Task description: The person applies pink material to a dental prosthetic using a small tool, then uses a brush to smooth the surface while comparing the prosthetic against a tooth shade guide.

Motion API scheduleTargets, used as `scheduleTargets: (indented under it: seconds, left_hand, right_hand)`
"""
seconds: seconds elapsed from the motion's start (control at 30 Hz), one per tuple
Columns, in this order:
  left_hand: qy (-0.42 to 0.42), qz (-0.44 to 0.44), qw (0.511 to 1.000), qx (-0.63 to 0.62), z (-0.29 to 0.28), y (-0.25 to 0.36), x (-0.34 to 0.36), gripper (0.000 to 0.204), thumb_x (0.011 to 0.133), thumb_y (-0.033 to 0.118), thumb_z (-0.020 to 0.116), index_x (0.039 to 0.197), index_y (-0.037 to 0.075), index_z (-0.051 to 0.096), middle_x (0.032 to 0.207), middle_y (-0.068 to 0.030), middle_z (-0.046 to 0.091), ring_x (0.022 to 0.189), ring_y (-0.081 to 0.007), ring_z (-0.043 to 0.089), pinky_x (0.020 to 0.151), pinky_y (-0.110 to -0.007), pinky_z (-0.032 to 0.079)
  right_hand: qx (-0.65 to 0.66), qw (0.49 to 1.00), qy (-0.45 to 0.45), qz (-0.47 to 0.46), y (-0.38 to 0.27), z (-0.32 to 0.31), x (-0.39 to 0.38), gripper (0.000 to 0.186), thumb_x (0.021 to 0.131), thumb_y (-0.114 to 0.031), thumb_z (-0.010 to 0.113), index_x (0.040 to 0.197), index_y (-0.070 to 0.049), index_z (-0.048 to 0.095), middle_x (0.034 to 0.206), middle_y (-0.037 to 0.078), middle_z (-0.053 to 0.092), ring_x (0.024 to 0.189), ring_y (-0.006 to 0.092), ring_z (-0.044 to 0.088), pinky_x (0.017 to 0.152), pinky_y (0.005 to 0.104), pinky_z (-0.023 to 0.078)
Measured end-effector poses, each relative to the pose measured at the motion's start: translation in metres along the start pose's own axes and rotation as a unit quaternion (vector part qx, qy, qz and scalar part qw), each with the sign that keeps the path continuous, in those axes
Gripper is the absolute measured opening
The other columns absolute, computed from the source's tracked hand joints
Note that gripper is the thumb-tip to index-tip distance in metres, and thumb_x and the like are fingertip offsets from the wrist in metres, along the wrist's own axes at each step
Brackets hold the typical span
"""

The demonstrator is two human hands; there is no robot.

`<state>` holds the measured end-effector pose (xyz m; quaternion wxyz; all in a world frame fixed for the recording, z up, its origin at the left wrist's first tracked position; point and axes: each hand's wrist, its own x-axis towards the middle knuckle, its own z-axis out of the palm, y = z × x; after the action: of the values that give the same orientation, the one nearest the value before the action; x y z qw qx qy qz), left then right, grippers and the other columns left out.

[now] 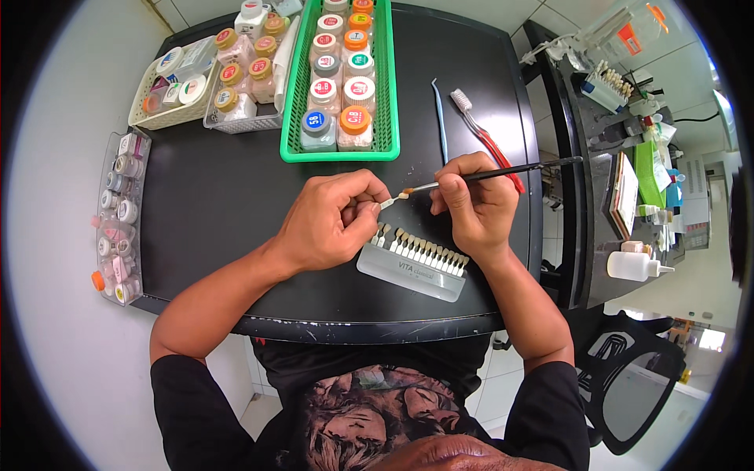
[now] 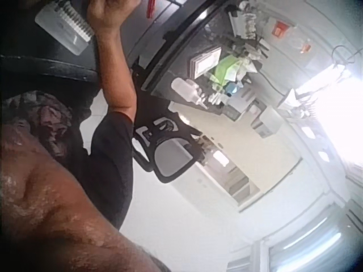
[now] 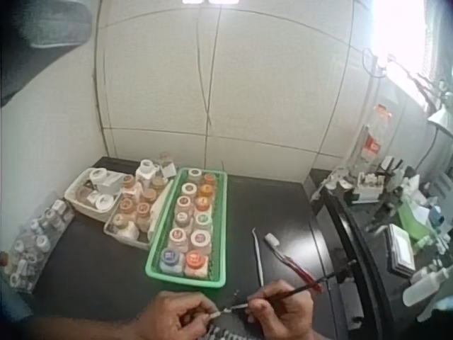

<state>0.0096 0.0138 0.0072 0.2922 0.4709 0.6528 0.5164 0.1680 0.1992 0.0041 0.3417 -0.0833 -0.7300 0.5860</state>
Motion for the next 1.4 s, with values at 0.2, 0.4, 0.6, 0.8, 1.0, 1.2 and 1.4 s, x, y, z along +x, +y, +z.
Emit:
scheduleTargets:
  seconds: [0.2,0.4,0.6,0.8,1.0,1.2,1.4]
  left_hand:
    - [-0.007,0.003,1.000,0.001,0.000,0.000,0.001,0.011,0.093,-0.001,0.064,0.101,-0.002,0.071,0.071,-0.0006,0.063,0.056,-0.0050,0.052,0.053,-0.027,0.042]
    - [-0.003,-0.003,1.000,-0.009,0.000,0.002,-0.001,0.011,0.093,-0.002,0.063,0.101,-0.002,0.071,0.071,-0.0008,0.063,0.057,-0.0055,0.052,0.054,-0.027,0.043]
    - [-0.014,0.005,1.000,0.003,-0.001,0.001,-0.002,0.012,0.097,0.000,0.063,0.105,-0.002,0.071,0.075,0.0017,0.064,0.063,-0.0028,0.052,0.058,-0.023,0.042]
    - [0.000,0.001,1.000,-0.003,0.000,0.002,-0.001,0.011,0.093,-0.001,0.064,0.102,-0.002,0.072,0.072,-0.0014,0.064,0.059,-0.0057,0.054,0.056,-0.027,0.044]
    - [-0.006,0.010,1.000,0.011,-0.001,-0.001,-0.001,0.011,0.095,0.000,0.064,0.105,-0.002,0.069,0.074,-0.0028,0.063,0.060,-0.0077,0.055,0.057,-0.028,0.045]
    - [-0.018,0.031,0.999,0.031,0.000,-0.005,-0.003,0.011,0.100,0.000,0.061,0.110,0.000,0.063,0.080,-0.0023,0.061,0.065,-0.0062,0.052,0.058,-0.027,0.042]
    - [-0.020,0.018,1.000,0.012,-0.004,0.003,-0.003,0.009,0.100,0.002,0.060,0.109,-0.001,0.062,0.082,-0.0063,0.062,0.066,-0.0128,0.058,0.061,-0.032,0.048]
  right_hand:
    - [-0.137,0.990,-0.002,-0.013,-0.011,-0.001,0.003,0.016,0.104,-0.008,0.078,0.094,0.002,0.071,0.073,0.007,0.072,0.059,0.0087,0.068,0.054,0.0251,0.051]
    - [-0.143,0.985,-0.035,-0.094,-0.011,0.001,0.005,0.016,0.103,-0.008,0.080,0.095,0.003,0.072,0.070,0.006,0.072,0.058,0.0108,0.069,0.053,0.0264,0.052]
    - [-0.100,0.992,-0.022,-0.069,-0.011,0.000,0.001,0.016,0.103,-0.008,0.079,0.094,0.003,0.072,0.069,0.007,0.072,0.059,0.0111,0.071,0.054,0.0264,0.053]
    - [-0.127,0.992,0.023,-0.014,-0.011,-0.001,0.004,0.016,0.102,-0.007,0.080,0.093,0.003,0.072,0.069,0.007,0.071,0.059,0.0105,0.070,0.054,0.0265,0.053]
    - [-0.148,0.989,0.023,0.010,-0.007,-0.005,0.007,0.018,0.106,-0.011,0.077,0.098,0.003,0.071,0.074,0.005,0.072,0.060,0.0091,0.068,0.054,0.0251,0.054]
    - [0.026,0.999,0.018,0.040,-0.015,0.001,0.005,0.015,0.109,-0.010,0.071,0.108,0.005,0.074,0.093,0.010,0.076,0.081,0.0127,0.074,0.067,0.0258,0.058]
    - [-0.191,0.973,-0.116,-0.059,-0.017,0.002,0.009,0.020,0.088,0.003,0.086,0.106,0.001,0.078,0.090,0.011,0.073,0.071,0.0186,0.069,0.064,0.0324,0.054]
